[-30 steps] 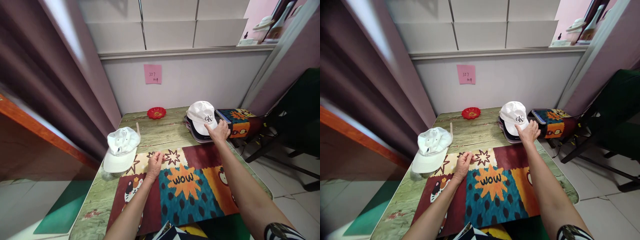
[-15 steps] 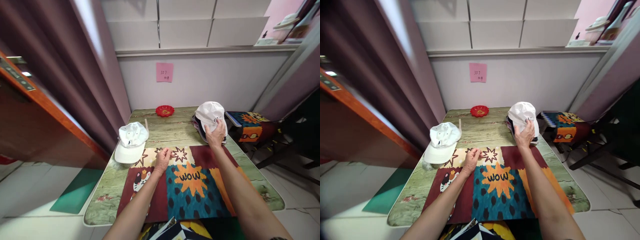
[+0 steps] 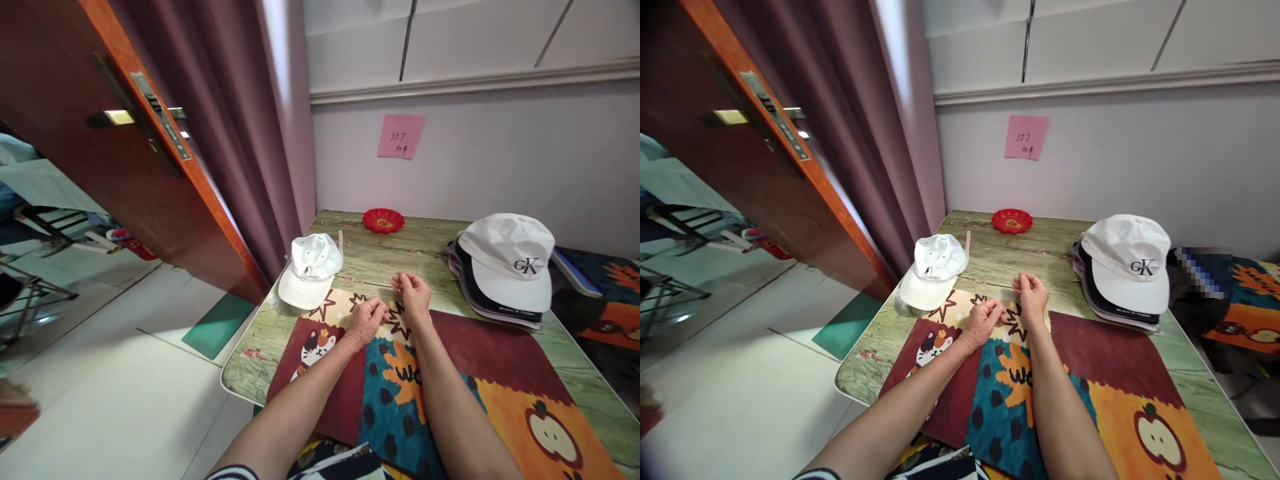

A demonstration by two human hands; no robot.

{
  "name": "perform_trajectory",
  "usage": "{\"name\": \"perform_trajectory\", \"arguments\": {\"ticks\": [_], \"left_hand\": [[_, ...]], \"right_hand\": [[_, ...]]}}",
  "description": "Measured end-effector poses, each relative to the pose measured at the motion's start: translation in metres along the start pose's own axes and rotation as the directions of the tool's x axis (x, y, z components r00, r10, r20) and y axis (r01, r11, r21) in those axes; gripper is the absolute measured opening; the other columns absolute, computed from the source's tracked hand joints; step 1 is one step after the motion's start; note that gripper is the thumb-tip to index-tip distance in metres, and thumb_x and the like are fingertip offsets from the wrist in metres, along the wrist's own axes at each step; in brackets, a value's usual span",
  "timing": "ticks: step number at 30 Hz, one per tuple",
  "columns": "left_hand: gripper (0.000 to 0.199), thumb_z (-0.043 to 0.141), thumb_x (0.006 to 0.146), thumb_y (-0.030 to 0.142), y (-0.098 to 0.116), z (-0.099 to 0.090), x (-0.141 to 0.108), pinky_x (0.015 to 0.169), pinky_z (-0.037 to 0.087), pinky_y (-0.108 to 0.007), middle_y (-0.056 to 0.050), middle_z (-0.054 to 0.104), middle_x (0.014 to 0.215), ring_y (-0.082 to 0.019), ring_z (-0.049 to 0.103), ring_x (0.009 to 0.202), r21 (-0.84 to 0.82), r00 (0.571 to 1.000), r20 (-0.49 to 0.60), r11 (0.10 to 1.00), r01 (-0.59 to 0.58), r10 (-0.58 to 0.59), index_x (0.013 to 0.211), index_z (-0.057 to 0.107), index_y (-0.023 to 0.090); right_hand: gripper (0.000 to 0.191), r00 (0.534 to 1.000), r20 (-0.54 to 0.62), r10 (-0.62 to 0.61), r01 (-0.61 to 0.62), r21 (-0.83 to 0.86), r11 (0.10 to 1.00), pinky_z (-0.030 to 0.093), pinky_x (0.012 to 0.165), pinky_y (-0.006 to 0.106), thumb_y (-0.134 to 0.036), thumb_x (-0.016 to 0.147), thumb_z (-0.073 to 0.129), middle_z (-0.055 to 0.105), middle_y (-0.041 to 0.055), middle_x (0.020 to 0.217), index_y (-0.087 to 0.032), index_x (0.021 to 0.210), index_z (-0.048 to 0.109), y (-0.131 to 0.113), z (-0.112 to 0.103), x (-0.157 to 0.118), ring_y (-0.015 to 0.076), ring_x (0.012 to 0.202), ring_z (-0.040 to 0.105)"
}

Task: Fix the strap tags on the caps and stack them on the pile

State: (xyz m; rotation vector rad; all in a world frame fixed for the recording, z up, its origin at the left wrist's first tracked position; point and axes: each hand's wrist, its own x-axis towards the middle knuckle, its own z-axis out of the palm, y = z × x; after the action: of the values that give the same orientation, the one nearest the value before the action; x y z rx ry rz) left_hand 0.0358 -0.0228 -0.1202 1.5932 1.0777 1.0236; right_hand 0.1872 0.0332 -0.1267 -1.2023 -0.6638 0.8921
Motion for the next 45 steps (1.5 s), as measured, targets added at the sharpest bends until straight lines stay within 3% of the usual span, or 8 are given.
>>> {"name": "perform_trajectory", "arguments": {"ticks": [5, 8, 13, 16, 20, 27, 35, 45], "left_hand": [[0.023, 0.06, 0.088, 0.039, 0.003, 0.003, -0.005, 0.068, 0.052, -0.026, -0.002, 0.071, 0.072, -0.015, 0.065, 0.067, -0.05, 1.0, -0.014, 0.999, 0.0, 0.0, 0.081, 0.065, 0.018], [0.015, 0.069, 0.081, 0.033, 0.012, -0.01, 0.003, 0.07, 0.052, -0.026, -0.002, 0.072, 0.079, -0.015, 0.066, 0.072, 0.081, 0.994, -0.051, 0.993, -0.088, 0.092, 0.086, 0.067, 0.019], [0.008, 0.061, 0.085, 0.02, 0.04, -0.089, 0.05, 0.08, 0.051, -0.029, -0.004, 0.073, 0.089, -0.017, 0.066, 0.083, 0.375, 0.904, -0.32, 0.914, -0.152, 0.282, 0.088, 0.068, 0.02], [0.006, 0.062, 0.083, 0.017, 0.052, -0.146, 0.081, 0.083, 0.049, -0.032, -0.005, 0.071, 0.092, -0.02, 0.063, 0.086, 0.579, 0.79, -0.496, 0.815, -0.008, 0.36, 0.084, 0.067, 0.02], [0.004, 0.068, 0.08, 0.019, 0.05, -0.187, 0.098, 0.09, 0.046, -0.035, -0.006, 0.07, 0.095, -0.024, 0.063, 0.096, 0.693, 0.772, -0.548, 0.691, 0.204, 0.321, 0.081, 0.069, 0.022], [0.012, 0.069, 0.082, 0.029, 0.032, -0.184, 0.1, 0.094, 0.043, -0.038, -0.008, 0.07, 0.11, -0.028, 0.061, 0.107, 0.715, 0.806, -0.553, 0.618, 0.328, 0.211, 0.092, 0.072, 0.023], [0.009, 0.063, 0.085, 0.024, 0.034, -0.187, 0.105, 0.09, 0.04, -0.039, -0.007, 0.072, 0.105, -0.028, 0.061, 0.107, 0.726, 0.823, -0.549, 0.574, 0.38, 0.15, 0.083, 0.071, 0.024], [0.012, 0.061, 0.084, 0.022, 0.08, -0.193, 0.097, 0.091, 0.039, -0.038, -0.004, 0.072, 0.095, -0.025, 0.062, 0.099, 0.752, 0.827, -0.512, 0.586, 0.303, 0.23, 0.075, 0.068, 0.024]], "right_hand": [[0.04, 0.999, -0.004, 0.038, -0.038, 0.039, 0.999, 0.055, 0.059, 0.023, -0.048, 0.066, 0.081, 0.073, 0.0031, 0.076, -0.016, 0.087, 0.07, 0.013, -0.007, 0.005, 0.0135, 0.066, 0.068], [0.038, 0.998, 0.018, 0.053, -0.054, 0.046, 0.998, 0.055, 0.058, 0.022, -0.046, 0.066, 0.083, 0.073, 0.0026, 0.074, -0.016, 0.085, 0.07, 0.014, -0.009, 0.006, 0.0127, 0.063, 0.068], [0.035, 0.996, 0.027, 0.085, -0.087, 0.063, 0.994, 0.057, 0.06, 0.02, -0.044, 0.07, 0.081, 0.074, 0.0028, 0.077, -0.016, 0.088, 0.071, 0.014, -0.012, 0.008, 0.0123, 0.067, 0.07], [0.034, 0.994, 0.019, 0.105, -0.106, 0.081, 0.991, 0.058, 0.061, 0.021, -0.043, 0.07, 0.081, 0.074, 0.0029, 0.078, -0.017, 0.089, 0.071, 0.014, -0.014, 0.01, 0.0122, 0.067, 0.07], [0.034, 0.993, 0.009, 0.118, -0.119, 0.096, 0.988, 0.059, 0.06, 0.021, -0.042, 0.068, 0.082, 0.074, 0.0032, 0.077, -0.017, 0.088, 0.071, 0.014, -0.014, 0.012, 0.0124, 0.066, 0.07], [0.033, 0.99, 0.011, 0.139, -0.14, 0.093, 0.986, 0.059, 0.061, 0.019, -0.041, 0.069, 0.082, 0.074, 0.0031, 0.078, -0.017, 0.089, 0.072, 0.014, -0.013, 0.012, 0.0109, 0.067, 0.07], [0.031, 0.988, 0.013, 0.153, -0.154, 0.094, 0.984, 0.059, 0.06, 0.019, -0.039, 0.07, 0.081, 0.074, 0.0029, 0.077, -0.017, 0.089, 0.072, 0.014, -0.013, 0.014, 0.0108, 0.066, 0.07], [0.033, 0.987, 0.026, 0.158, -0.16, 0.1, 0.982, 0.058, 0.058, 0.018, -0.041, 0.069, 0.083, 0.075, 0.0038, 0.079, -0.017, 0.089, 0.071, 0.006, -0.01, 0.01, 0.011, 0.065, 0.07]]}}
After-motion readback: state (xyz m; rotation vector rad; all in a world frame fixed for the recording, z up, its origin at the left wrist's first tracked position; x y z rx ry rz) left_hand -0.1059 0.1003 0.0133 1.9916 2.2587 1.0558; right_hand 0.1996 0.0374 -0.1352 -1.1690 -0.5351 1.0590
